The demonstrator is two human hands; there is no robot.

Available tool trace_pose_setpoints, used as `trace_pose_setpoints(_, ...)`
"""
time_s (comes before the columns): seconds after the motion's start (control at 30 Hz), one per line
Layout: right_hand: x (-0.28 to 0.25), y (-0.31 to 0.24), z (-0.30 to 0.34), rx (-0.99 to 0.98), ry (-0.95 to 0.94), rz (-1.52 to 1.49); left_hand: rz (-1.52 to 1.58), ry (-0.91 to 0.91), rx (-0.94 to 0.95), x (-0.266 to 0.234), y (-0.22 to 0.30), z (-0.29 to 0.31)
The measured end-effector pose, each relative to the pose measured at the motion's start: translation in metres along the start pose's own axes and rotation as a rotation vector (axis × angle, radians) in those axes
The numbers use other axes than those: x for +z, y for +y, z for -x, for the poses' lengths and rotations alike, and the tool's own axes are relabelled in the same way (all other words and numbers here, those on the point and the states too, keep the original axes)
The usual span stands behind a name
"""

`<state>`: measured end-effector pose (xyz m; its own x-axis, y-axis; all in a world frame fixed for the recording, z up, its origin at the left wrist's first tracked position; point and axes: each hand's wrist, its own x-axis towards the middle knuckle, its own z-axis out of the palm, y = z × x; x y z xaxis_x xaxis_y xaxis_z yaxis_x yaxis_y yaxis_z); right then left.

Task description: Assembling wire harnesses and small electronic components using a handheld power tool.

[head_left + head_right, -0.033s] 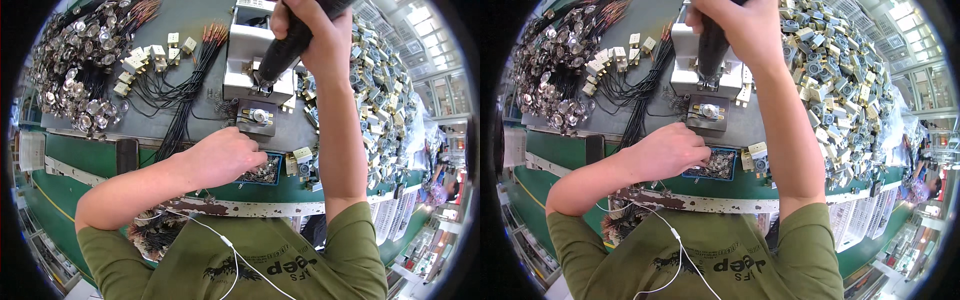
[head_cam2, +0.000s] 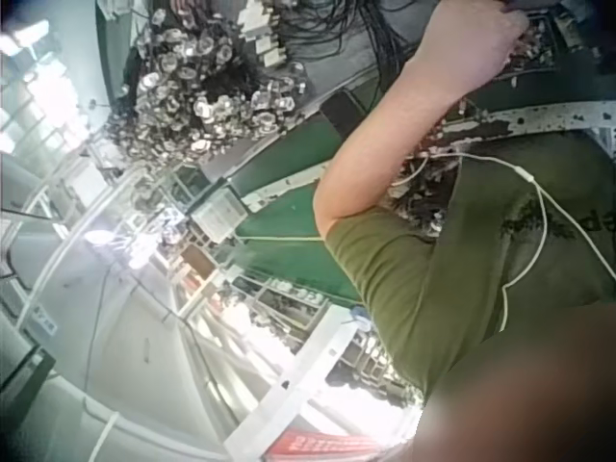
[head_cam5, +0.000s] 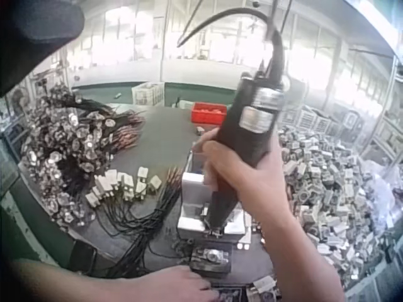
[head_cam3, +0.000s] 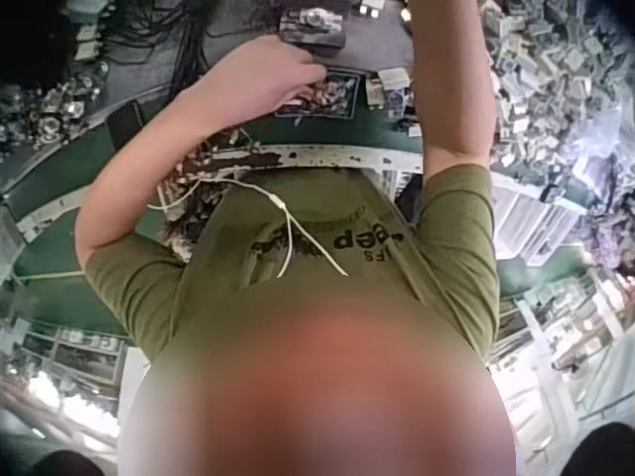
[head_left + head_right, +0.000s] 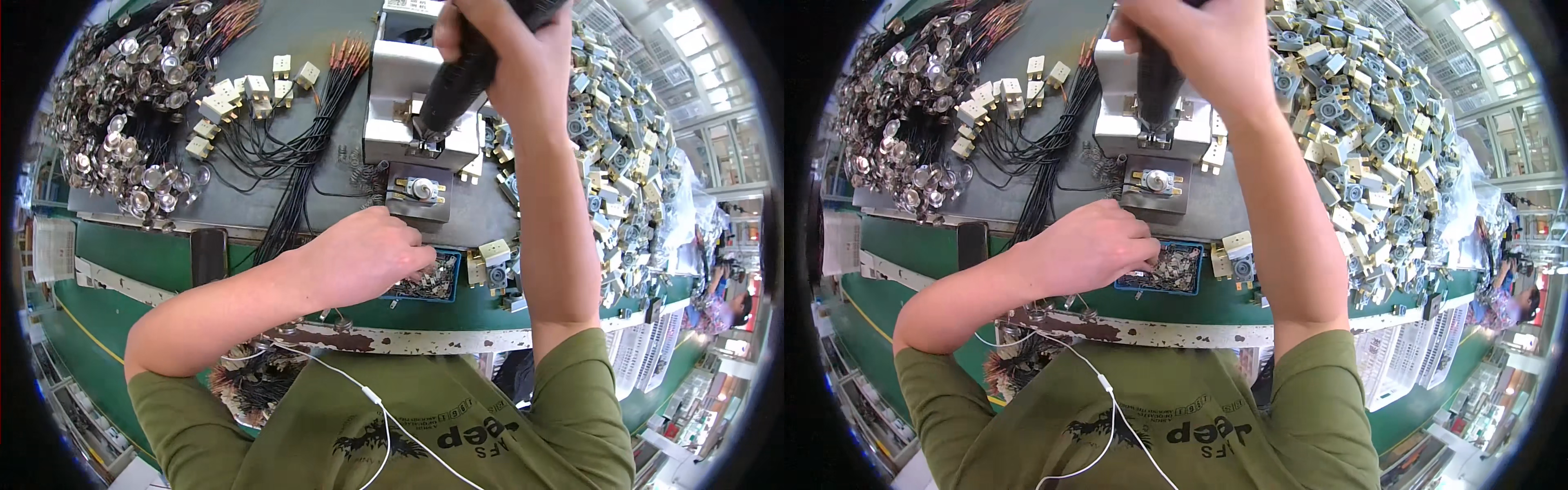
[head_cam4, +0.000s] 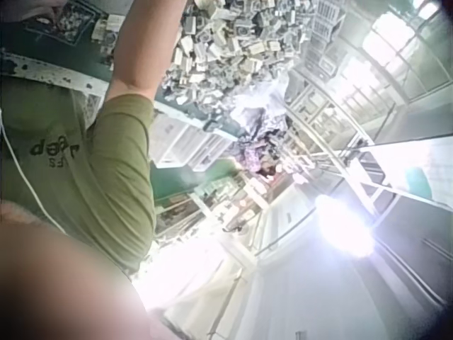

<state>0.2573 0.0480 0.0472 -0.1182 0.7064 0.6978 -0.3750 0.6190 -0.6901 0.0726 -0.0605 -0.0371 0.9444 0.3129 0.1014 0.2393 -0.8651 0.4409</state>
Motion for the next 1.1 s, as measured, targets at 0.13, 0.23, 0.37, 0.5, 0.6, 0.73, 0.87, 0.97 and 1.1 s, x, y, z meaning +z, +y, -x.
trace_pose_setpoints(0.13,0.045,-0.014,0.016,-0.090,0.349,0.371,-0.007,0.100,-0.035,-0.014,0.001,0.001)
trace_pose_setpoints(0.23,0.038,-0.007,0.007,-0.348,0.279,0.317,-0.043,0.167,-0.058,-0.022,-0.008,0.003)
trace_pose_setpoints(0.37,0.045,-0.026,0.034,-0.123,0.258,0.422,-0.147,0.359,-0.182,-0.024,-0.025,-0.001)
trace_pose_setpoints(0.5,0.053,-0.041,0.047,-0.066,0.320,0.281,-0.209,0.360,-0.173,-0.004,-0.035,-0.011)
trace_pose_setpoints(0.6,0.049,-0.044,0.059,-0.057,0.335,0.305,-0.247,0.404,-0.168,0.004,-0.038,-0.014)
trace_pose_setpoints(0.73,0.044,-0.053,0.073,-0.059,0.369,0.363,-0.302,0.436,-0.162,0.006,-0.037,-0.013)
trace_pose_setpoints(0.87,0.043,-0.050,0.074,-0.064,0.397,0.422,-0.318,0.418,-0.207,0.009,-0.039,-0.012)
trace_pose_setpoints(0.97,0.036,-0.051,0.077,-0.061,0.410,0.457,-0.273,0.421,-0.217,0.012,-0.040,-0.008)
trace_pose_setpoints(1.1,0.038,-0.045,0.077,-0.053,0.418,0.499,-0.235,0.421,-0.228,0.009,-0.041,-0.005)
